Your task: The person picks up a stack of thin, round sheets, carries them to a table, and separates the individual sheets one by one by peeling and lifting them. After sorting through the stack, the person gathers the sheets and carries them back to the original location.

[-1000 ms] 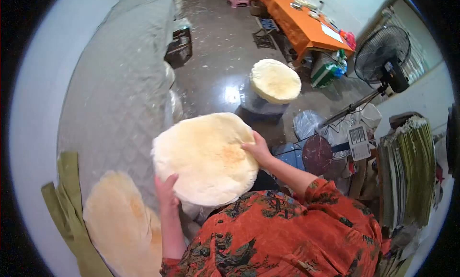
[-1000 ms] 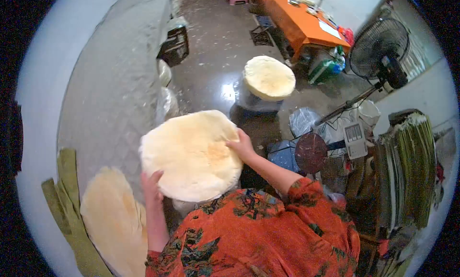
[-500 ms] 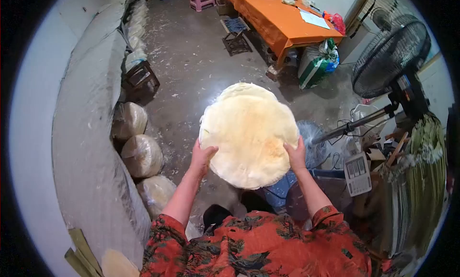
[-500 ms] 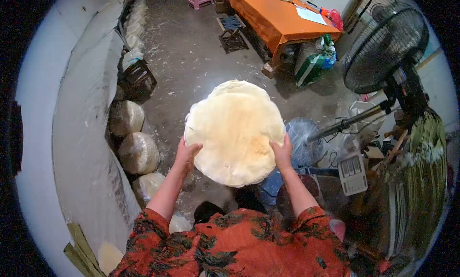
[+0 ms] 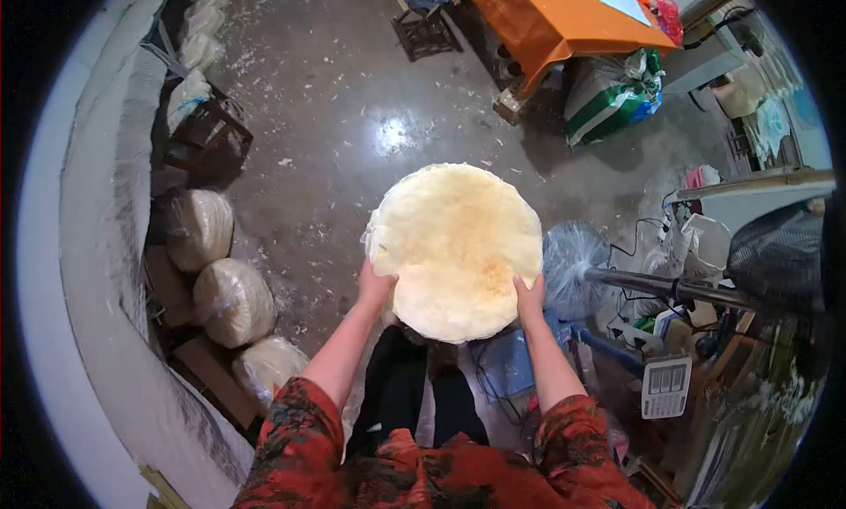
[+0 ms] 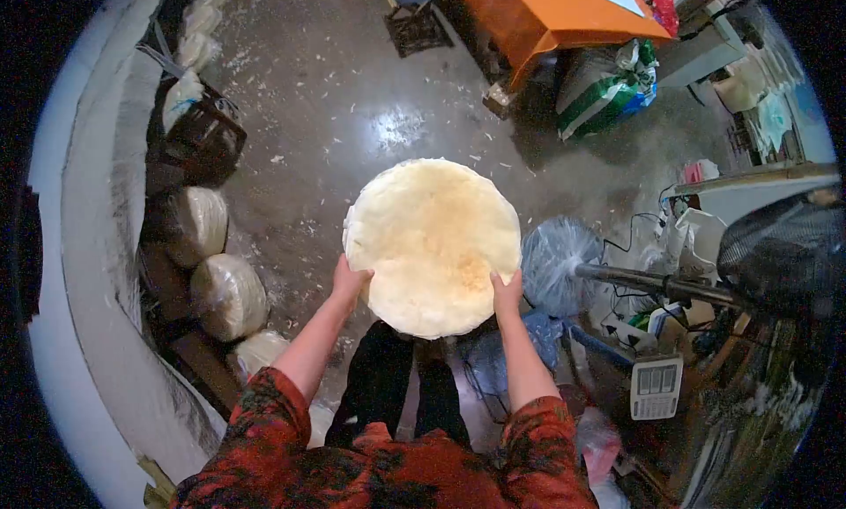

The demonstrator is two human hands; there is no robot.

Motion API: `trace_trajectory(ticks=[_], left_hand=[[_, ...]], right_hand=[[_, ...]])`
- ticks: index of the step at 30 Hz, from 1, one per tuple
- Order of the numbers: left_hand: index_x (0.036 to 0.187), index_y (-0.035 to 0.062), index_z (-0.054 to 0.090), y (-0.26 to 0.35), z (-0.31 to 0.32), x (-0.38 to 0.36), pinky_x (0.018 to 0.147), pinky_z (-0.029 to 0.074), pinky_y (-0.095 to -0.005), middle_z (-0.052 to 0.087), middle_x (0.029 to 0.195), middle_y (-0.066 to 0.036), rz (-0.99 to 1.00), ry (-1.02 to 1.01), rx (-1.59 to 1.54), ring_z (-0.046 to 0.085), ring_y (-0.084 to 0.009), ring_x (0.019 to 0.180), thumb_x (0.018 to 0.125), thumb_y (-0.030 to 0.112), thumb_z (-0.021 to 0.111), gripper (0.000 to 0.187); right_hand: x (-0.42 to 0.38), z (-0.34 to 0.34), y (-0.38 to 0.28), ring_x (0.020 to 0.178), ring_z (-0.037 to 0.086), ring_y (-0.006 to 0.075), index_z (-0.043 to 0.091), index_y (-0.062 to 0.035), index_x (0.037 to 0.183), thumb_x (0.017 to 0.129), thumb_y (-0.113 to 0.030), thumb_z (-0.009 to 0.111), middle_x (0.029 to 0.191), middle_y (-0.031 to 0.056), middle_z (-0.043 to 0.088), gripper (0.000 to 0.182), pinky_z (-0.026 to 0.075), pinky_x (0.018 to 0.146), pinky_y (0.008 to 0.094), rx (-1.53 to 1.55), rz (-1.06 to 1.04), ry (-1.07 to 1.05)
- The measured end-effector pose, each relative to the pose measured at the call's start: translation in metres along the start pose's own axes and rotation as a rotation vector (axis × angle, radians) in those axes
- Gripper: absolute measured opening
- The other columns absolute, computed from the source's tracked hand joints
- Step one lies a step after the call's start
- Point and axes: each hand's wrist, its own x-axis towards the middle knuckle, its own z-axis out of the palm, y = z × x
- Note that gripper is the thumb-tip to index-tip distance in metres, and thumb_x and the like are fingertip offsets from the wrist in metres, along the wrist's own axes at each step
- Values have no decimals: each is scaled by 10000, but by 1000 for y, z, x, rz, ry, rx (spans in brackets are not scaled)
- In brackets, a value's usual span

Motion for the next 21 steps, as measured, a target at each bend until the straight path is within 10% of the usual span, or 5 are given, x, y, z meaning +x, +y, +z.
trace_trajectory(ticks=[17, 21], left_hand=[[1067, -18, 493, 16, -15, 5, 819, 433, -300, 574, 1024, -120, -60, -88, -175, 548, -181, 954, 706, -10, 608, 380], [1154, -14, 448, 42, -27, 5, 876, 404, -317, 542, 1083, -164, 29, 28, 338, 519, -212, 1026, 706, 44, 643, 492]], right_hand=[[-9, 3, -57, 959, 502, 147, 488, 0, 1111, 787, 0, 582, 1094, 68, 542, 337, 388, 817, 244, 145, 136, 4], [-42, -14, -51, 930, 510, 162, 492, -108, 1137, 839, -325, 541, 1118, 62, 529, 372, 377, 843, 382, 184, 311, 289]])
